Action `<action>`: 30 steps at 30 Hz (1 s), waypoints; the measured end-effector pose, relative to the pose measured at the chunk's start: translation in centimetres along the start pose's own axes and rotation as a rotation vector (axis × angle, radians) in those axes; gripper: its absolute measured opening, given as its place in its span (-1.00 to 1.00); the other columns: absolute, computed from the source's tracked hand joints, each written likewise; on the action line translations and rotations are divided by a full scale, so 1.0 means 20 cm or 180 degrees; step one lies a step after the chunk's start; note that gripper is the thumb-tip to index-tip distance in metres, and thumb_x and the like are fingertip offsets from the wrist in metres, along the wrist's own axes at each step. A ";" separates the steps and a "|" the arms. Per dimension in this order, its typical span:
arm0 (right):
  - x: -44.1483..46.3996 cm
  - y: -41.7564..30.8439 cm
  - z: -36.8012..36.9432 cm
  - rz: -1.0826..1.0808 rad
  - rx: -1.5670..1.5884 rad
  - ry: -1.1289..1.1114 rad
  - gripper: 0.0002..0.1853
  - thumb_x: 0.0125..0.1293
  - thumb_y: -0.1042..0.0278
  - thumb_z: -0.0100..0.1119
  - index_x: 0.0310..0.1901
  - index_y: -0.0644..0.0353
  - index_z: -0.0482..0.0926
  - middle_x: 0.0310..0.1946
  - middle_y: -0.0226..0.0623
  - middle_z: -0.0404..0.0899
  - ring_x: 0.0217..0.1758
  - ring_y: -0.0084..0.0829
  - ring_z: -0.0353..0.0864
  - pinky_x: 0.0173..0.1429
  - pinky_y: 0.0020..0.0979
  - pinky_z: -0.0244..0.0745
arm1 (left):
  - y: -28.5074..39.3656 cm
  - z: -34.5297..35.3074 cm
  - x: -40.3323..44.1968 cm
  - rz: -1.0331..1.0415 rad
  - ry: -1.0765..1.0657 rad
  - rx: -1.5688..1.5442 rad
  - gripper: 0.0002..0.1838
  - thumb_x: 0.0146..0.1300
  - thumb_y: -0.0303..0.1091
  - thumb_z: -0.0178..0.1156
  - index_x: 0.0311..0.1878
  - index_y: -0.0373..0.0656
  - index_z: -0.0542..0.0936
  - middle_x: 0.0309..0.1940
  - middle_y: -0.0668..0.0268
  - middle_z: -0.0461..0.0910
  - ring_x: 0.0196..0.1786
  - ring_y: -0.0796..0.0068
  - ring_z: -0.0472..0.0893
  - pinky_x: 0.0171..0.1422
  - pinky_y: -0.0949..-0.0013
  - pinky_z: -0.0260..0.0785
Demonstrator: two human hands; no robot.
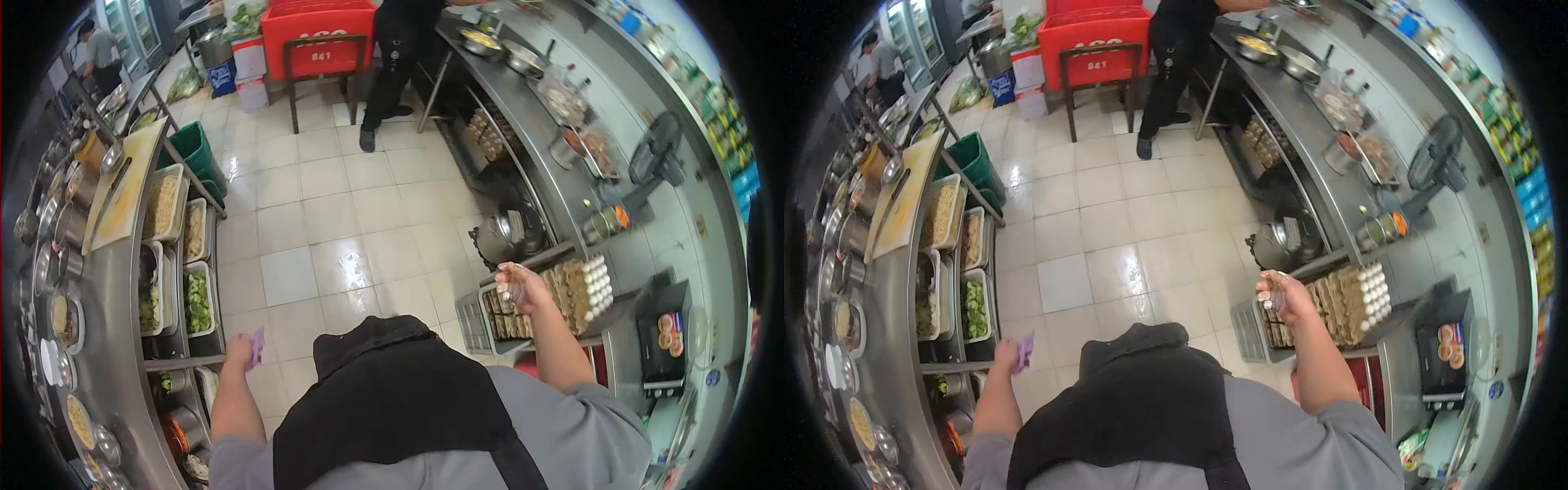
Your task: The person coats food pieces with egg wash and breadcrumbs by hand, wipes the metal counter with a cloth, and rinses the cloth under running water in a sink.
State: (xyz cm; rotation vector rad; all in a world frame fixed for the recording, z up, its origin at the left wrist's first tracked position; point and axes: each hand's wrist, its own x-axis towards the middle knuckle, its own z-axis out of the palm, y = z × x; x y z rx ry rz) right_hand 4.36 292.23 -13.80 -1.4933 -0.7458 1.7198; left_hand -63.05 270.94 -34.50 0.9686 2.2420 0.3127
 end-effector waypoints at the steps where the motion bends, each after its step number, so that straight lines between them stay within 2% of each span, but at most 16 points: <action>1: 0.07 -0.02 0.03 0.0054 -0.0009 0.0048 -0.73 0.47 0.11 0.14 -0.03 0.13 0.59 -0.29 -0.29 0.71 -0.40 -0.36 0.65 -0.36 -0.36 0.46 | 0.09 0.00 0.10 -0.0288 -0.0185 -0.0848 -0.58 0.37 -0.22 -0.05 -0.01 -0.35 0.65 -0.05 -0.11 0.68 0.03 -0.06 0.67 0.12 0.02 0.50; 2: 0.14 -0.02 0.06 0.0105 0.0004 0.0089 -0.72 0.47 0.10 0.13 -0.03 0.12 0.59 -0.29 -0.29 0.71 -0.40 -0.36 0.65 -0.36 -0.36 0.46 | 0.14 0.00 0.18 -0.0562 -0.0341 -0.1681 -0.56 0.39 -0.19 -0.08 -0.01 -0.37 0.64 -0.05 -0.13 0.68 0.05 -0.08 0.66 0.15 0.02 0.47; 5: 0.40 -0.03 0.14 0.0312 0.0218 0.0069 -0.73 0.46 0.08 0.15 -0.04 0.10 0.59 -0.29 -0.30 0.70 -0.38 -0.37 0.65 -0.35 -0.35 0.48 | 0.36 -0.07 0.23 -0.0110 -0.0086 -0.0193 -0.53 0.39 -0.17 -0.09 0.02 -0.37 0.63 -0.04 -0.16 0.67 0.08 -0.15 0.64 0.20 0.02 0.45; 7: 0.66 0.00 0.13 0.0392 0.0474 -0.0066 -0.73 0.46 0.08 0.15 -0.05 0.10 0.59 -0.29 -0.31 0.69 -0.37 -0.37 0.66 -0.33 -0.34 0.51 | 0.27 -0.03 0.32 -0.0066 -0.0288 0.0297 -0.54 0.38 -0.17 -0.08 0.03 -0.34 0.64 0.01 -0.15 0.65 0.13 -0.20 0.61 0.25 0.02 0.44; 8: 0.80 0.02 0.12 0.0407 0.0649 -0.0247 -0.74 0.46 0.12 0.15 -0.05 0.13 0.58 -0.30 -0.29 0.68 -0.36 -0.36 0.66 -0.30 -0.33 0.56 | 0.01 0.07 0.39 0.0134 -0.0460 0.0889 -0.54 0.37 -0.15 -0.05 0.04 -0.31 0.65 0.04 -0.14 0.64 0.14 -0.19 0.60 0.27 0.02 0.45; 9: 0.88 0.01 0.18 0.0419 0.0599 -0.0077 -0.74 0.47 0.16 0.13 -0.04 0.18 0.57 -0.31 -0.26 0.68 -0.35 -0.36 0.65 -0.27 -0.31 0.59 | -0.15 0.12 0.48 0.0325 -0.0626 0.1471 -0.54 0.35 -0.14 -0.02 0.04 -0.29 0.66 0.08 -0.13 0.62 0.15 -0.18 0.60 0.28 0.03 0.45; 10: 1.01 0.01 0.21 0.0472 0.0586 -0.0152 -0.74 0.48 0.17 0.12 -0.03 0.19 0.57 -0.31 -0.25 0.68 -0.35 -0.36 0.65 -0.25 -0.30 0.60 | -0.08 -0.01 0.40 0.0777 -0.1370 0.2472 -0.54 0.32 -0.11 0.01 0.04 -0.25 0.67 0.11 -0.13 0.60 0.16 -0.13 0.61 0.28 0.04 0.46; 11: 1.14 0.01 0.24 0.0540 0.0561 -0.0228 -0.73 0.48 0.17 0.12 -0.02 0.21 0.57 -0.30 -0.24 0.68 -0.34 -0.36 0.65 -0.23 -0.30 0.61 | -0.08 -0.06 0.32 0.0473 -0.1502 0.2387 -0.55 0.29 -0.12 0.03 0.02 -0.24 0.69 0.08 -0.11 0.63 0.14 -0.08 0.63 0.23 0.04 0.49; 12: 1.25 -0.03 0.30 0.0793 0.0442 -0.0226 -0.72 0.49 0.16 0.10 0.01 0.20 0.56 -0.27 -0.25 0.68 -0.30 -0.36 0.65 -0.20 -0.29 0.61 | -0.34 0.05 0.35 0.0091 -0.2101 0.2506 -0.57 0.31 -0.15 0.01 -0.01 -0.27 0.69 0.07 -0.12 0.63 0.15 -0.07 0.62 0.21 0.02 0.49; 16: 1.76 -0.20 0.65 0.0942 0.0364 -0.0429 -0.72 0.49 0.13 0.09 0.01 0.16 0.57 -0.23 -0.28 0.67 -0.26 -0.36 0.66 -0.22 -0.30 0.59 | -0.29 -0.17 0.07 -0.1089 -0.1804 0.1806 -0.56 0.32 -0.15 0.00 -0.01 -0.28 0.68 0.06 -0.13 0.63 0.11 -0.08 0.63 0.19 0.02 0.49; 19: 2.09 -0.42 1.02 0.0875 0.0526 -0.1005 -0.69 0.49 0.11 0.11 0.05 0.16 0.57 -0.22 -0.28 0.68 -0.26 -0.38 0.66 -0.23 -0.32 0.58 | -0.20 -0.27 0.11 -0.1500 -0.1492 0.1407 -0.56 0.32 -0.15 0.00 -0.01 -0.28 0.68 0.05 -0.14 0.63 0.09 -0.10 0.64 0.18 0.01 0.50; 22: 2.28 -0.70 1.48 0.0702 0.0569 -0.1454 -0.68 0.49 0.10 0.10 0.03 0.19 0.58 -0.23 -0.27 0.67 -0.26 -0.36 0.66 -0.18 -0.30 0.62 | -0.08 -0.29 0.31 -0.1577 -0.1204 0.1067 -0.56 0.33 -0.15 -0.01 -0.01 -0.29 0.67 0.04 -0.15 0.63 0.07 -0.11 0.64 0.16 0.01 0.50; 25: 2.49 -0.93 1.85 0.0654 0.0662 -0.2210 -0.66 0.51 0.08 0.10 0.03 0.21 0.58 -0.25 -0.28 0.66 -0.26 -0.38 0.66 -0.20 -0.36 0.62 | 0.03 -0.34 0.67 -0.1419 -0.0992 0.0877 -0.56 0.34 -0.15 -0.02 -0.01 -0.30 0.67 0.04 -0.15 0.63 0.04 -0.12 0.65 0.14 0.01 0.51; 30: 2.81 -1.22 2.36 0.0420 0.0955 -0.2391 -0.66 0.53 0.10 0.06 0.01 0.23 0.58 -0.25 -0.26 0.66 -0.30 -0.37 0.67 -0.19 -0.41 0.62 | 0.16 -0.57 1.46 -0.0963 -0.0981 0.0898 -0.56 0.35 -0.15 -0.03 -0.01 -0.31 0.66 0.03 -0.17 0.63 0.00 -0.14 0.66 0.12 0.00 0.51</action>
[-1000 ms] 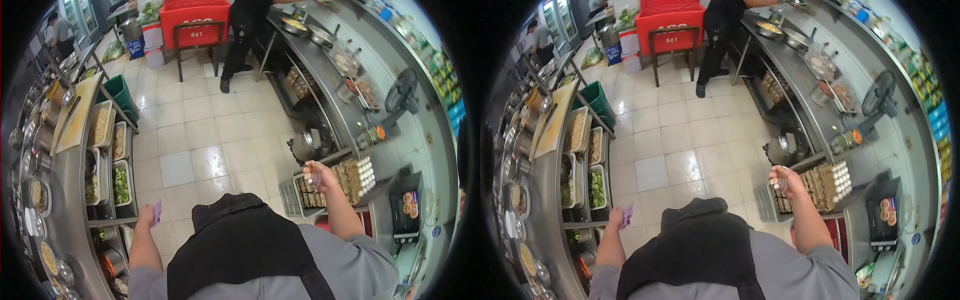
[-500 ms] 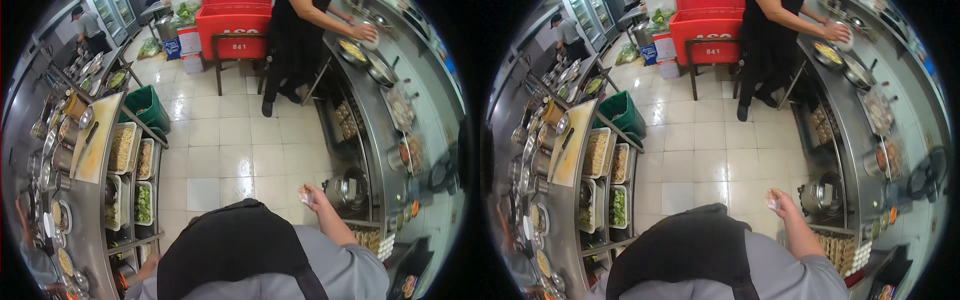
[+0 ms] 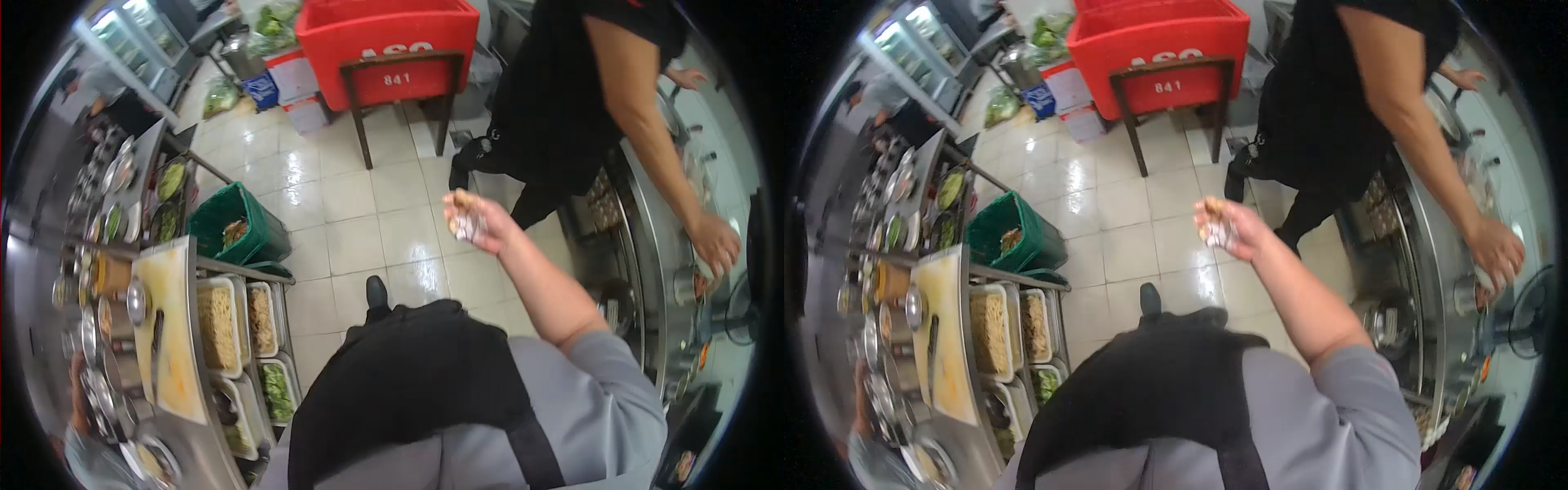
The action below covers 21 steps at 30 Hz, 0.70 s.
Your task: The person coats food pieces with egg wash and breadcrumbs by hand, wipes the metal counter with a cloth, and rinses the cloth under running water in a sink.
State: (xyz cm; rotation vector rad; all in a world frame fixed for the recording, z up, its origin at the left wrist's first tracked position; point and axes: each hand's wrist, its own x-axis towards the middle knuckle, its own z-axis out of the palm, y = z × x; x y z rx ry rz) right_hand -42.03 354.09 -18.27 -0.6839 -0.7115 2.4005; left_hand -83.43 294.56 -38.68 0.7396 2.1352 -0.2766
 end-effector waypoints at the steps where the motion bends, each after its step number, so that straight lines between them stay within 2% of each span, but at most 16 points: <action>1: 0.09 -0.04 0.02 -0.0057 0.0041 -0.0166 -0.66 0.53 0.10 0.06 0.01 0.23 0.58 -0.25 -0.26 0.67 -0.31 -0.37 0.67 -0.20 -0.41 0.63 | 0.04 -0.14 0.13 0.0096 -0.0024 0.0073 -0.56 0.35 -0.15 -0.03 -0.01 -0.31 0.66 0.03 -0.17 0.63 0.00 -0.14 0.66 0.11 0.00 0.52; 6: 0.45 -0.19 0.12 -0.0027 0.0059 0.0295 -0.69 0.49 0.12 0.11 0.04 0.19 0.58 -0.22 -0.27 0.68 -0.28 -0.37 0.68 -0.24 -0.39 0.61 | 0.34 -0.90 0.76 0.0544 -0.0043 0.0719 -0.56 0.36 -0.15 -0.04 -0.01 -0.32 0.65 0.01 -0.19 0.63 -0.04 -0.16 0.67 0.09 -0.01 0.52; 9: 0.57 -0.31 0.13 -0.0079 0.0047 0.0611 -0.68 0.49 0.12 0.12 0.05 0.19 0.57 -0.23 -0.28 0.69 -0.30 -0.39 0.68 -0.29 -0.40 0.61 | 0.63 -1.41 1.22 0.1372 0.0288 0.2070 -0.55 0.36 -0.15 -0.05 -0.01 -0.33 0.64 0.01 -0.20 0.63 -0.07 -0.17 0.68 0.07 -0.01 0.53; 11: 0.64 -0.36 0.05 -0.0134 0.0167 0.0720 -0.65 0.47 0.08 0.15 0.05 0.20 0.56 -0.27 -0.29 0.68 -0.32 -0.40 0.68 -0.29 -0.41 0.61 | 1.09 -1.80 1.15 0.1054 0.0628 -0.0599 -0.63 0.41 -0.27 -0.06 0.01 -0.35 0.60 -0.12 -0.07 0.67 -0.16 0.03 0.70 -0.04 0.12 0.56; 13: 0.69 -0.46 -0.04 -0.0256 0.0083 0.0894 -0.64 0.47 0.06 0.13 0.06 0.19 0.56 -0.22 -0.28 0.68 -0.31 -0.41 0.68 -0.34 -0.41 0.60 | 1.30 -1.97 1.39 0.0738 0.0295 -0.2527 -0.70 0.44 -0.36 -0.03 0.04 -0.36 0.56 -0.22 0.10 0.67 -0.21 0.34 0.67 -0.09 0.33 0.56; 17: 0.75 -0.75 -0.30 -0.0716 0.0178 0.0926 -0.65 0.48 0.06 0.09 0.05 0.16 0.58 -0.17 -0.28 0.70 -0.29 -0.40 0.69 -0.36 -0.40 0.60 | 1.92 -2.13 1.61 0.2001 0.0737 -0.2628 -0.70 0.42 -0.40 -0.01 0.10 -0.33 0.56 -0.12 0.15 0.68 -0.16 0.37 0.67 -0.02 0.32 0.55; 18: 0.75 -0.80 -0.38 -0.0853 0.0292 0.0862 -0.65 0.49 0.05 0.09 0.05 0.16 0.58 -0.17 -0.28 0.70 -0.29 -0.40 0.69 -0.36 -0.41 0.60 | 2.13 -2.18 1.46 0.1981 0.0726 -0.2292 -0.66 0.41 -0.45 -0.07 0.15 -0.32 0.54 -0.07 0.11 0.68 -0.13 0.36 0.68 0.00 0.31 0.56; 21: 0.69 -1.04 -0.55 -0.1215 0.0347 0.1084 -0.65 0.50 0.04 0.09 0.03 0.16 0.60 -0.19 -0.29 0.70 -0.29 -0.39 0.70 -0.35 -0.41 0.61 | 2.70 -2.21 1.23 0.2217 0.0033 -0.2649 -0.64 0.40 -0.48 -0.11 0.18 -0.30 0.52 -0.08 0.11 0.68 -0.12 0.40 0.69 -0.02 0.35 0.56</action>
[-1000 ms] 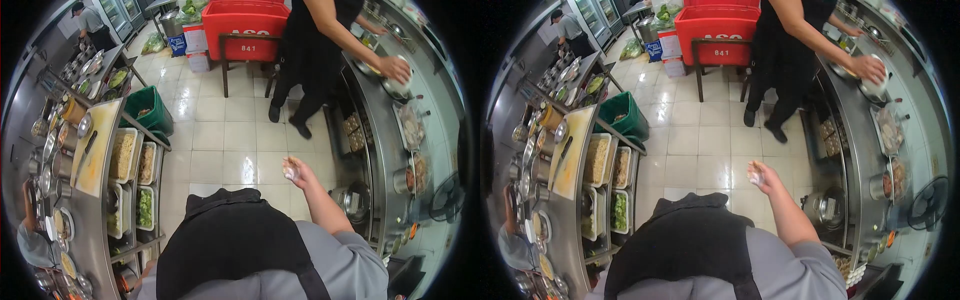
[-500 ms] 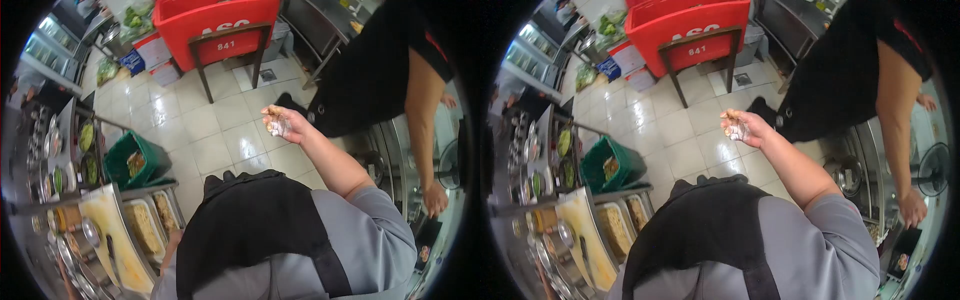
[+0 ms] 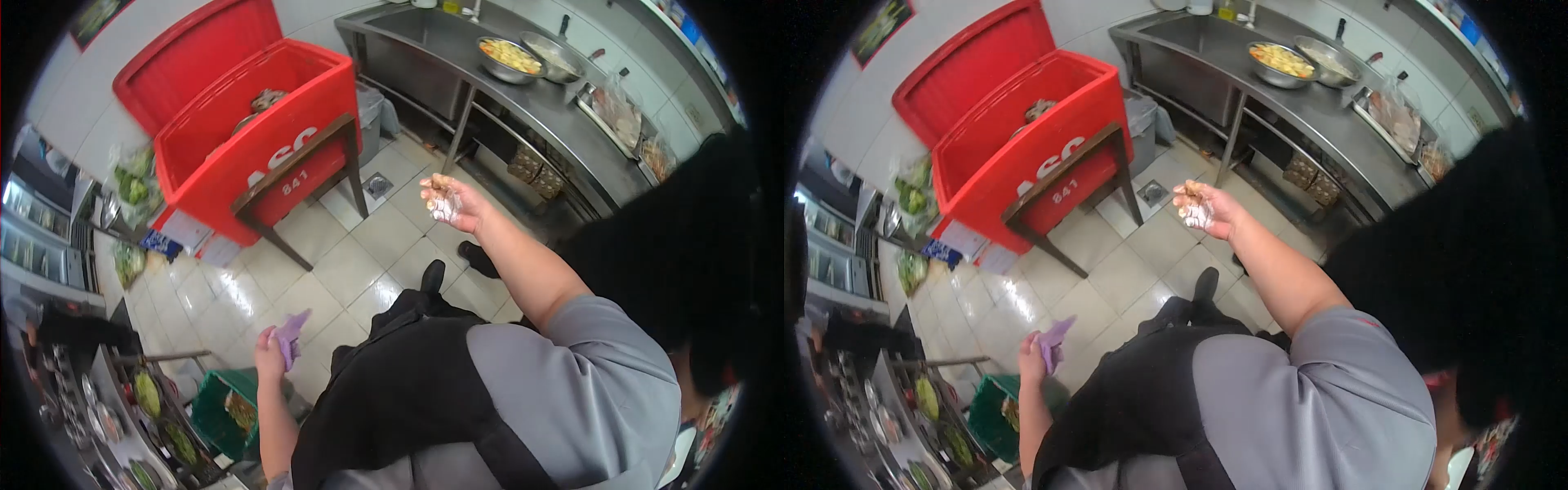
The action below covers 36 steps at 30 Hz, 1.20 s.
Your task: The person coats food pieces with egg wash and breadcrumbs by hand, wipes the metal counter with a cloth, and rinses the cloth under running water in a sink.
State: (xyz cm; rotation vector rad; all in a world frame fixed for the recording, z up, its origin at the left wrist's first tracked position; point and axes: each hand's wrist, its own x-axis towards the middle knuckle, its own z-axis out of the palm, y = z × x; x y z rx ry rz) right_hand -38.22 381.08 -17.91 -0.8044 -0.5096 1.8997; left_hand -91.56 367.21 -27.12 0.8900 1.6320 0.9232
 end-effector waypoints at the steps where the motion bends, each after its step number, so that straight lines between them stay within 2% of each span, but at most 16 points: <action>1: 0.02 -0.09 -0.04 -0.0155 0.0052 -0.0026 -0.65 0.49 0.04 0.11 0.01 0.17 0.60 -0.20 -0.27 0.70 -0.30 -0.39 0.71 -0.34 -0.41 0.62 | 0.18 0.15 0.02 0.0007 -0.0167 0.0130 -0.64 0.41 -0.47 -0.12 0.18 -0.29 0.52 -0.08 0.12 0.68 -0.11 0.41 0.69 -0.03 0.36 0.56; 6: 0.10 -0.57 -0.29 -0.0555 0.0194 -0.0305 -0.63 0.50 0.06 0.11 0.07 0.22 0.57 -0.21 -0.22 0.69 -0.28 -0.37 0.70 -0.28 -0.40 0.62 | 0.74 0.87 0.31 0.0470 -0.0844 0.0244 -0.66 0.44 -0.43 -0.11 0.17 -0.25 0.53 -0.12 0.18 0.68 -0.12 0.44 0.68 -0.05 0.40 0.55; 10: 0.11 -0.90 -0.49 -0.0724 0.0332 -0.0159 -0.63 0.51 0.09 0.09 0.08 0.26 0.55 -0.23 -0.20 0.68 -0.31 -0.36 0.67 -0.26 -0.39 0.61 | 1.09 1.46 0.57 0.0770 -0.0987 0.0841 -0.69 0.51 -0.26 0.03 0.10 -0.25 0.60 -0.15 0.26 0.67 -0.15 0.54 0.62 -0.01 0.42 0.49; 13: 0.11 -1.19 -0.65 -0.0925 0.0367 -0.0107 -0.63 0.53 0.11 0.06 0.07 0.28 0.56 -0.24 -0.20 0.68 -0.32 -0.36 0.67 -0.24 -0.38 0.61 | 1.34 1.88 0.79 0.1282 -0.1461 0.0894 -0.66 0.52 -0.18 0.08 0.07 -0.25 0.63 -0.25 0.29 0.67 -0.18 0.56 0.61 -0.04 0.43 0.47; 15: 0.08 -1.37 -0.73 -0.1364 0.0196 0.0003 -0.62 0.53 0.12 0.06 0.09 0.31 0.55 -0.24 -0.19 0.68 -0.32 -0.34 0.67 -0.24 -0.36 0.61 | 1.67 2.16 0.85 0.1391 -0.1730 0.1120 -0.66 0.51 -0.16 0.08 0.00 -0.26 0.66 -0.35 0.31 0.67 -0.22 0.56 0.61 -0.07 0.41 0.47; 17: 0.04 -1.51 -0.76 -0.1683 0.0223 0.0020 -0.59 0.54 0.11 0.04 0.12 0.33 0.53 -0.23 -0.17 0.67 -0.31 -0.34 0.66 -0.24 -0.36 0.60 | 1.83 2.42 1.08 0.1943 -0.1825 0.1282 -0.62 0.47 -0.10 0.14 -0.11 -0.29 0.68 -0.38 0.29 0.68 -0.27 0.57 0.60 -0.11 0.40 0.47; 20: -0.04 -1.63 -0.82 -0.2104 0.0048 0.0116 -0.59 0.56 0.12 -0.01 0.13 0.33 0.52 -0.28 -0.16 0.61 -0.37 -0.32 0.60 -0.27 -0.37 0.55 | 2.13 2.85 1.36 0.1687 -0.2223 0.1016 -0.56 0.47 -0.04 0.15 -0.10 -0.33 0.67 -0.36 0.33 0.67 -0.26 0.60 0.60 -0.12 0.41 0.47; 21: -0.07 -1.65 -0.83 -0.2192 0.0068 0.0306 -0.59 0.56 0.11 -0.01 0.13 0.33 0.52 -0.29 -0.16 0.61 -0.38 -0.32 0.59 -0.29 -0.37 0.54 | 2.30 2.99 1.39 0.1575 -0.2350 0.1166 -0.52 0.45 -0.01 0.15 -0.04 -0.34 0.67 -0.29 0.22 0.72 -0.20 0.49 0.66 -0.05 0.37 0.50; 23: -0.11 -1.68 -0.84 -0.2382 0.0068 0.0683 -0.59 0.55 0.11 -0.02 0.13 0.32 0.51 -0.30 -0.16 0.59 -0.41 -0.31 0.58 -0.32 -0.38 0.53 | 2.37 3.36 1.74 0.2235 -0.2335 0.1356 -0.46 0.43 0.04 0.12 0.05 -0.36 0.64 -0.17 0.03 0.74 -0.07 0.21 0.72 0.09 0.27 0.49; 24: -0.12 -1.70 -0.85 -0.2489 0.0003 0.0868 -0.59 0.55 0.10 -0.01 0.12 0.32 0.51 -0.30 -0.17 0.59 -0.41 -0.32 0.58 -0.34 -0.37 0.53 | 2.47 3.51 1.82 0.2262 -0.2335 0.1808 -0.40 0.42 0.08 0.06 0.13 -0.35 0.61 -0.05 -0.11 0.69 0.10 -0.01 0.66 0.23 0.18 0.44; 25: -0.14 -1.71 -0.86 -0.2594 -0.0067 0.1059 -0.59 0.55 0.10 -0.01 0.12 0.32 0.51 -0.30 -0.17 0.60 -0.42 -0.32 0.58 -0.35 -0.37 0.52 | 2.52 3.68 1.94 0.2465 -0.2250 0.1923 -0.43 0.44 0.04 0.07 0.06 -0.40 0.64 -0.16 0.07 0.71 -0.12 0.35 0.65 0.05 0.26 0.47; 28: -0.17 -1.77 -0.86 -0.2907 -0.0373 0.1688 -0.59 0.53 0.08 0.00 0.12 0.30 0.51 -0.29 -0.19 0.60 -0.43 -0.33 0.58 -0.38 -0.36 0.52 | 2.62 4.25 2.30 0.2277 -0.2930 0.2378 -0.45 0.47 0.05 0.05 0.02 -0.36 0.65 -0.16 0.11 0.71 -0.11 0.33 0.66 0.04 0.26 0.47; 29: -0.17 -1.78 -0.83 -0.3023 -0.0467 0.1928 -0.59 0.53 0.08 0.01 0.11 0.30 0.51 -0.28 -0.20 0.60 -0.44 -0.33 0.58 -0.40 -0.36 0.52 | 2.59 4.45 2.42 0.1814 -0.3404 0.2199 -0.49 0.52 0.01 0.00 0.06 -0.31 0.62 -0.10 0.14 0.70 -0.09 0.31 0.67 0.05 0.24 0.48; 32: -0.14 -1.79 -0.70 -0.3413 -0.0328 0.2676 -0.58 0.52 0.05 0.03 0.12 0.29 0.50 -0.28 -0.23 0.60 -0.39 -0.37 0.57 -0.34 -0.40 0.49 | 2.65 4.65 2.38 0.0688 -0.4180 0.1244 -0.54 0.56 -0.06 -0.05 0.16 -0.29 0.56 -0.02 0.18 0.67 -0.09 0.34 0.67 0.06 0.25 0.51; 33: -0.12 -1.81 -0.65 -0.3496 -0.0430 0.2805 -0.58 0.52 0.05 0.03 0.13 0.28 0.50 -0.27 -0.23 0.59 -0.39 -0.38 0.56 -0.34 -0.40 0.48 | 2.67 4.71 2.39 0.0908 -0.4393 0.1526 -0.55 0.57 -0.11 -0.06 0.24 -0.29 0.51 0.03 0.18 0.65 -0.09 0.38 0.67 0.05 0.28 0.54; 36: -0.02 -1.86 -0.54 -0.3674 -0.0581 0.3113 -0.58 0.52 0.06 0.04 0.14 0.27 0.47 -0.26 -0.23 0.58 -0.39 -0.38 0.55 -0.34 -0.40 0.46 | 2.71 4.77 2.42 0.0494 -0.4878 0.1419 -0.57 0.57 -0.11 -0.04 0.24 -0.25 0.51 -0.02 0.18 0.66 -0.10 0.41 0.67 0.03 0.32 0.54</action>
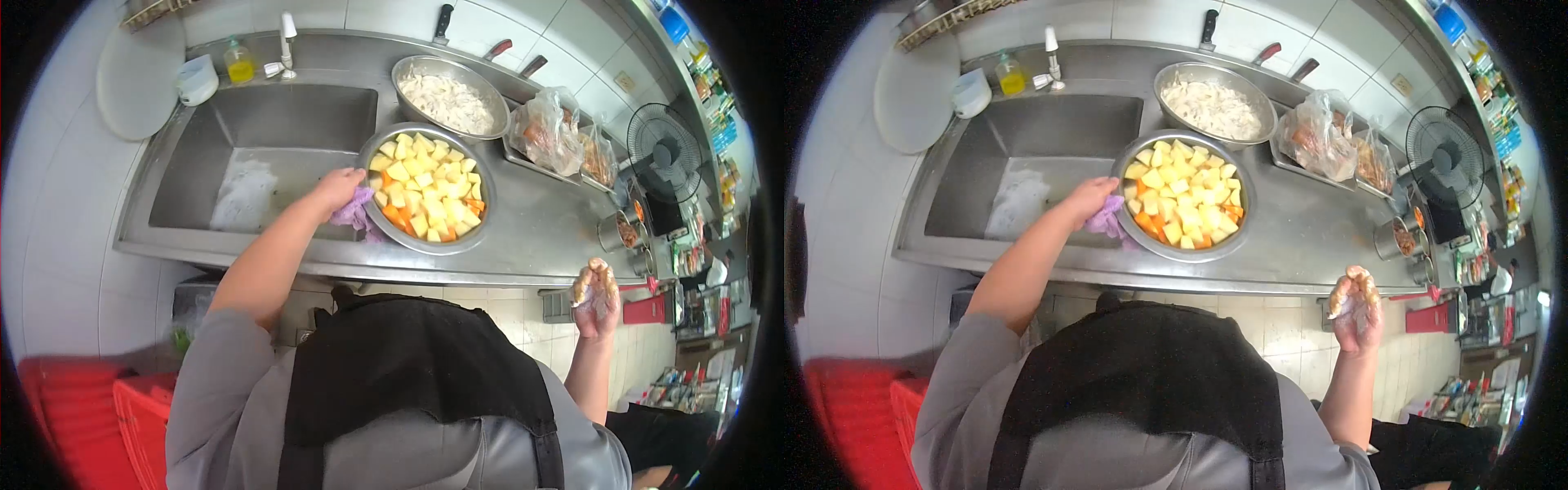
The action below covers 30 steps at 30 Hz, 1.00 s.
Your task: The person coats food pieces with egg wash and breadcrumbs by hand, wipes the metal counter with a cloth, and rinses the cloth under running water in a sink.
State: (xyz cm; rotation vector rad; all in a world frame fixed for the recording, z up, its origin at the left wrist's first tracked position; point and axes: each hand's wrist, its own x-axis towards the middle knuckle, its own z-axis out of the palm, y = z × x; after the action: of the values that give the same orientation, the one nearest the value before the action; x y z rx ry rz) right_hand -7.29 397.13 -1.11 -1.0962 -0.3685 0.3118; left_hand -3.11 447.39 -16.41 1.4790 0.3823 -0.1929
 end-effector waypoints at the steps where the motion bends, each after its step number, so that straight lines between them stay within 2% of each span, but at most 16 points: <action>1: 0.01 -0.01 0.05 -0.0030 -0.0003 0.0064 -0.58 0.52 0.06 0.04 0.15 0.27 0.47 -0.25 -0.23 0.58 -0.40 -0.38 0.55 -0.35 -0.40 0.46 | 0.04 0.00 -0.02 -0.0121 -0.0084 -0.0147 -0.59 0.57 -0.11 -0.05 0.22 -0.23 0.51 -0.06 0.19 0.66 -0.13 0.45 0.68 -0.05 0.33 0.56; 4: 0.10 0.03 0.21 0.0038 -0.0107 0.0090 -0.57 0.50 0.06 0.06 0.15 0.26 0.45 -0.25 -0.23 0.57 -0.41 -0.37 0.54 -0.35 -0.40 0.46 | 0.11 -0.03 -0.06 -0.0326 -0.0580 -0.0388 -0.59 0.57 -0.11 -0.05 0.20 -0.25 0.49 -0.12 0.20 0.65 -0.22 0.45 0.68 -0.22 0.33 0.60; 5: 0.15 0.05 0.28 0.0076 -0.0132 -0.0004 -0.57 0.50 0.06 0.06 0.15 0.26 0.44 -0.25 -0.23 0.57 -0.42 -0.37 0.54 -0.35 -0.40 0.46 | 0.01 -0.03 0.04 0.0111 -0.0310 -0.0043 -0.57 0.56 -0.09 -0.04 0.20 -0.27 0.48 -0.18 0.21 0.64 -0.33 0.45 0.67 -0.38 0.31 0.61; 6: 0.21 0.08 0.34 0.0117 -0.0147 -0.0116 -0.57 0.50 0.06 0.06 0.15 0.27 0.44 -0.25 -0.23 0.57 -0.42 -0.37 0.53 -0.35 -0.40 0.45 | 0.01 -0.03 0.04 -0.0017 -0.0450 -0.0218 -0.56 0.55 -0.07 -0.01 0.22 -0.24 0.49 -0.22 0.23 0.63 -0.36 0.46 0.66 -0.41 0.32 0.60; 8: 0.36 0.13 0.46 0.0178 -0.0118 -0.0266 -0.61 0.54 0.08 0.01 0.13 0.26 0.43 -0.26 -0.23 0.56 -0.43 -0.38 0.52 -0.36 -0.40 0.43 | 0.01 0.00 0.04 -0.0006 -0.0237 -0.0169 -0.58 0.52 -0.06 0.05 0.16 -0.23 0.57 -0.20 0.28 0.66 -0.29 0.53 0.66 -0.31 0.40 0.54; 9: 0.44 0.16 0.52 0.0216 -0.0110 -0.0300 -0.62 0.55 0.08 -0.02 0.13 0.25 0.43 -0.27 -0.24 0.55 -0.42 -0.40 0.51 -0.36 -0.40 0.41 | -0.06 0.00 0.12 0.0330 -0.0119 0.0306 -0.58 0.52 -0.06 0.05 0.08 -0.25 0.62 -0.22 0.29 0.69 -0.30 0.55 0.63 -0.24 0.36 0.53; 12: 0.69 0.26 0.67 0.0345 -0.0104 -0.0424 -0.62 0.58 0.08 -0.07 0.12 0.25 0.42 -0.27 -0.26 0.56 -0.40 -0.40 0.50 -0.35 -0.40 0.39 | 0.06 -0.01 0.01 0.0363 -0.0236 0.0190 -0.57 0.51 -0.05 0.04 0.00 -0.27 0.65 -0.28 0.22 0.70 -0.27 0.51 0.64 -0.15 0.29 0.51; 14: 0.87 0.34 0.77 0.0462 -0.0145 -0.0713 -0.62 0.58 0.07 -0.08 0.12 0.25 0.42 -0.27 -0.26 0.56 -0.42 -0.40 0.49 -0.36 -0.39 0.39 | -0.05 0.03 0.15 0.0525 -0.0244 0.0310 -0.57 0.52 -0.06 0.03 0.01 -0.27 0.63 -0.31 0.17 0.71 -0.38 0.44 0.72 -0.28 0.29 0.54; 15: 0.95 0.39 0.82 0.0511 -0.0090 -0.0525 -0.60 0.57 0.04 -0.06 0.12 0.25 0.45 -0.30 -0.20 0.59 -0.48 -0.37 0.54 -0.39 -0.40 0.42 | -0.03 0.05 0.16 0.0920 -0.0011 0.1011 -0.58 0.53 -0.06 0.00 0.03 -0.25 0.63 -0.32 0.14 0.71 -0.43 0.43 0.71 -0.31 0.28 0.54; 16: 1.04 0.43 0.88 0.0546 -0.0101 -0.0706 -0.60 0.57 0.04 -0.06 0.12 0.25 0.45 -0.30 -0.20 0.59 -0.49 -0.37 0.54 -0.39 -0.39 0.42 | -0.02 0.08 0.17 0.0319 -0.0419 0.0258 -0.56 0.53 -0.04 -0.01 0.04 -0.24 0.63 -0.31 0.09 0.71 -0.34 0.31 0.72 -0.20 0.20 0.55; 17: 1.12 0.45 0.98 0.0589 -0.0104 -0.0856 -0.59 0.57 0.04 -0.07 0.13 0.26 0.45 -0.30 -0.20 0.58 -0.49 -0.37 0.55 -0.39 -0.39 0.42 | 0.05 0.06 0.10 0.0300 -0.0423 0.0484 -0.56 0.53 -0.04 -0.01 0.03 -0.25 0.63 -0.30 0.09 0.72 -0.31 0.25 0.72 -0.16 0.17 0.55; 19: 1.25 0.52 1.08 0.0525 -0.0140 -0.1067 -0.59 0.58 0.05 -0.07 0.13 0.28 0.45 -0.31 -0.20 0.57 -0.51 -0.37 0.56 -0.38 -0.39 0.44 | -0.02 0.18 0.18 0.0416 -0.0482 0.0562 -0.57 0.53 -0.05 -0.01 -0.02 -0.25 0.63 -0.34 0.09 0.71 -0.33 0.25 0.72 -0.17 0.17 0.55; 22: 1.41 0.59 1.16 0.0597 -0.0052 -0.1548 -0.58 0.58 0.06 -0.06 0.13 0.30 0.46 -0.31 -0.19 0.57 -0.50 -0.36 0.56 -0.39 -0.39 0.45 | -0.03 0.26 0.23 0.0494 -0.0611 0.0422 -0.59 0.50 -0.04 0.03 -0.03 -0.22 0.65 -0.30 0.09 0.73 -0.24 0.22 0.73 -0.07 0.15 0.53; 28: 1.73 0.75 1.25 0.1145 0.0045 -0.1574 -0.56 0.55 0.07 -0.03 0.15 0.35 0.46 -0.32 -0.16 0.57 -0.43 -0.34 0.59 -0.34 -0.37 0.51 | 0.02 0.19 0.42 0.0491 -0.1288 0.0494 -0.58 0.44 0.01 0.12 0.00 -0.17 0.69 -0.21 0.15 0.75 -0.17 0.27 0.73 0.00 0.20 0.52; 29: 1.83 0.80 1.27 0.1248 0.0066 -0.1549 -0.56 0.55 0.08 -0.02 0.16 0.35 0.47 -0.31 -0.16 0.58 -0.40 -0.34 0.60 -0.33 -0.37 0.52 | 0.03 0.12 0.51 0.0618 -0.1097 0.0398 -0.57 0.40 0.02 0.19 -0.02 -0.18 0.70 -0.20 0.15 0.75 -0.17 0.35 0.72 0.02 0.23 0.53; 30: 1.90 0.86 1.30 0.1346 0.0092 -0.1534 -0.55 0.55 0.08 -0.02 0.16 0.35 0.47 -0.31 -0.16 0.60 -0.38 -0.34 0.61 -0.31 -0.38 0.53 | 0.07 0.00 0.58 0.0240 -0.0903 0.0239 -0.61 0.36 -0.02 0.24 -0.09 -0.20 0.73 -0.19 0.15 0.75 -0.15 0.39 0.72 0.03 0.23 0.54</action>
State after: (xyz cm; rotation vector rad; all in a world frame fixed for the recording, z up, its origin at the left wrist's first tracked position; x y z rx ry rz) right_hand 14.41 441.28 -0.94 -1.0591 -0.5546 0.9631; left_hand 8.12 448.76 -19.40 1.5118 0.0908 -0.3551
